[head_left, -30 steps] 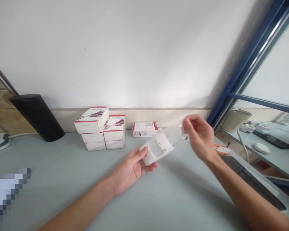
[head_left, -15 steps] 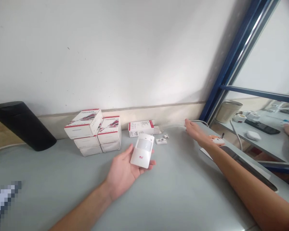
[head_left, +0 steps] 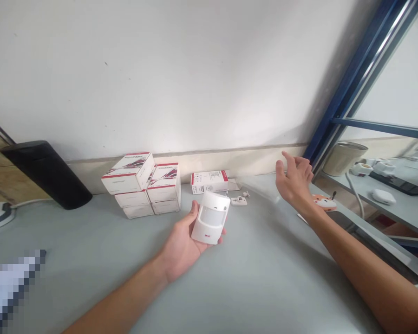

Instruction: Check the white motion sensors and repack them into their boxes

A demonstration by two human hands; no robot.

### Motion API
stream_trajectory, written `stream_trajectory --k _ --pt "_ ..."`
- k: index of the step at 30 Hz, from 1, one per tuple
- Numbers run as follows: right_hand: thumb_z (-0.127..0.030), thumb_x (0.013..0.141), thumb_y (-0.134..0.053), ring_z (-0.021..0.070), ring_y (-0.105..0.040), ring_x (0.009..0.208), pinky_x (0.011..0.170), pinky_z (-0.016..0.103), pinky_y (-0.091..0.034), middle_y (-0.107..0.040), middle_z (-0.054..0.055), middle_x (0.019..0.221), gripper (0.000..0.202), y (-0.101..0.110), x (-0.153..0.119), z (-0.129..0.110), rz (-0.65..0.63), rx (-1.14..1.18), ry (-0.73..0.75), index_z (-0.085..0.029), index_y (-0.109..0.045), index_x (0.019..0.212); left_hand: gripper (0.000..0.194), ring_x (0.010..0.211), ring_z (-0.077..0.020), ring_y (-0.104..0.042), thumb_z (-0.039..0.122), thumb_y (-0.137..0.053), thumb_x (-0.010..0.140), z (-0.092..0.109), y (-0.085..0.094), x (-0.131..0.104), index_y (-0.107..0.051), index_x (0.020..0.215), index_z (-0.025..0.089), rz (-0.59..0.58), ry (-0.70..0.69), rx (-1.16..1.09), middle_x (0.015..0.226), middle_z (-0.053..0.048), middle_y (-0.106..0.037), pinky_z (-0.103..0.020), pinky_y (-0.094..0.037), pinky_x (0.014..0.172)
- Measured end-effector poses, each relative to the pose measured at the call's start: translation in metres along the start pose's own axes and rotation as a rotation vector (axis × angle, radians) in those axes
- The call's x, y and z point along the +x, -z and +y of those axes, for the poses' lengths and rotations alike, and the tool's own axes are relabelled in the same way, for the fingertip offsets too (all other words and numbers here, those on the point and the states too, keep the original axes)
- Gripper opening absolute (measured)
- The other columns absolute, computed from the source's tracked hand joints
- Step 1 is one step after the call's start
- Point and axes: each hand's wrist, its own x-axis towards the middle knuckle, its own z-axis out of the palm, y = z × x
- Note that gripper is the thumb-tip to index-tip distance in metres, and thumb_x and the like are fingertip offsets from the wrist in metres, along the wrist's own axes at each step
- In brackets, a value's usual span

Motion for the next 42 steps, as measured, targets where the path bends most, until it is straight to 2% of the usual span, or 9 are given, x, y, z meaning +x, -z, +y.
stream_trajectory --k 7,13,15,19,22,26,32,38,42 --pt "-0.05 0.104 -0.038 0.0385 -0.044 0.133 0.115 0.065 -0.032 -0.046 0.018 0.136 0.054 -0.003 0.0 -0.002 0.003 0.06 -0.032 -0.024 -0.058 0.147 0.036 0.086 -0.029 -0.073 0.036 -0.052 0.105 0.001 -0.001 0.0 -0.065 0.13 0.014 0.038 -0.012 -0.001 0.117 -0.019 -0.075 -0.041 -0.057 0.076" --pt "-0.049 0.106 -0.044 0.0325 -0.051 0.127 0.114 0.055 -0.04 -0.052 0.016 0.127 0.043 0.012 -0.028 -0.041 -0.042 0.374 0.25 -0.024 -0.066 0.135 0.035 0.092 -0.0312 -0.077 0.025 -0.051 0.102 0.002 -0.003 -0.004 -0.057 0.136 0.022 0.059 -0.003 0.019 0.119 -0.012 -0.074 -0.044 -0.057 0.086" --pt "-0.052 0.107 -0.044 0.0287 -0.057 0.118 0.106 0.048 -0.047 -0.057 0.014 0.124 0.041 0.021 -0.039 -0.056 -0.186 0.499 0.318 -0.026 -0.068 0.13 0.034 0.093 -0.0316 -0.077 0.029 -0.051 0.103 0.002 -0.002 -0.004 -0.058 0.135 0.022 0.027 0.01 0.031 0.12 -0.012 -0.074 -0.045 -0.056 0.088" --pt "-0.06 0.109 -0.038 0.0189 -0.06 0.083 0.078 0.035 -0.049 -0.065 0.004 0.092 0.048 0.038 -0.059 -0.08 -0.762 0.738 0.194 -0.027 -0.072 0.115 0.038 0.091 -0.0308 -0.074 0.041 -0.05 0.105 0.0 -0.001 -0.002 -0.063 0.132 0.018 -0.076 -0.001 0.102 0.12 -0.015 -0.073 -0.046 -0.055 0.087" --pt "-0.062 0.105 -0.05 0.0143 -0.05 0.069 0.065 0.03 -0.041 -0.054 -0.002 0.073 0.047 0.041 -0.069 -0.091 -0.92 0.841 0.042 -0.023 -0.073 0.095 0.048 0.091 -0.0286 -0.073 0.052 -0.047 0.106 -0.002 0.0 -0.001 -0.066 0.132 0.016 -0.113 -0.015 0.163 0.117 -0.016 -0.073 -0.044 -0.055 0.088" --pt "-0.062 0.1 -0.06 0.012 -0.04 0.063 0.059 0.028 -0.032 -0.045 -0.004 0.067 0.044 0.035 -0.063 -0.087 -0.765 0.939 -0.152 -0.021 -0.073 0.088 0.053 0.085 -0.027 -0.072 0.06 -0.045 0.106 -0.003 0.002 0.0 -0.067 0.125 0.015 -0.145 0.003 0.23 0.111 -0.016 -0.074 -0.041 -0.055 0.081" --pt "-0.062 0.086 -0.078 0.0103 -0.03 0.058 0.053 0.026 -0.027 -0.035 -0.007 0.063 0.043 0.031 -0.006 -0.045 -0.228 1.158 -0.406 -0.02 -0.068 0.086 0.046 0.077 -0.0254 -0.071 0.056 -0.045 0.106 0.002 -0.001 0.0 -0.065 0.121 0.017 -0.233 0.092 0.34 0.104 -0.015 -0.073 -0.039 -0.054 0.07" --pt "-0.066 0.083 -0.08 0.0105 -0.032 0.058 0.052 0.025 -0.031 -0.034 -0.007 0.065 0.047 0.03 0.015 -0.022 -0.218 1.119 -0.473 -0.021 -0.068 0.086 0.045 0.078 -0.0234 -0.069 0.051 -0.045 0.107 0.007 -0.003 0.002 -0.064 0.126 0.015 -0.254 0.13 0.36 0.109 -0.017 -0.073 -0.037 -0.053 0.07" --pt "-0.073 0.083 -0.074 0.0114 -0.035 0.058 0.054 0.028 -0.033 -0.039 -0.006 0.064 0.052 0.025 0.012 -0.019 -0.206 1.009 -0.395 -0.021 -0.069 0.086 0.042 0.082 -0.0259 -0.071 0.049 -0.044 0.107 0.008 -0.003 -0.001 -0.064 0.123 0.016 -0.261 0.103 0.34 0.113 -0.016 -0.072 -0.04 -0.054 0.076"
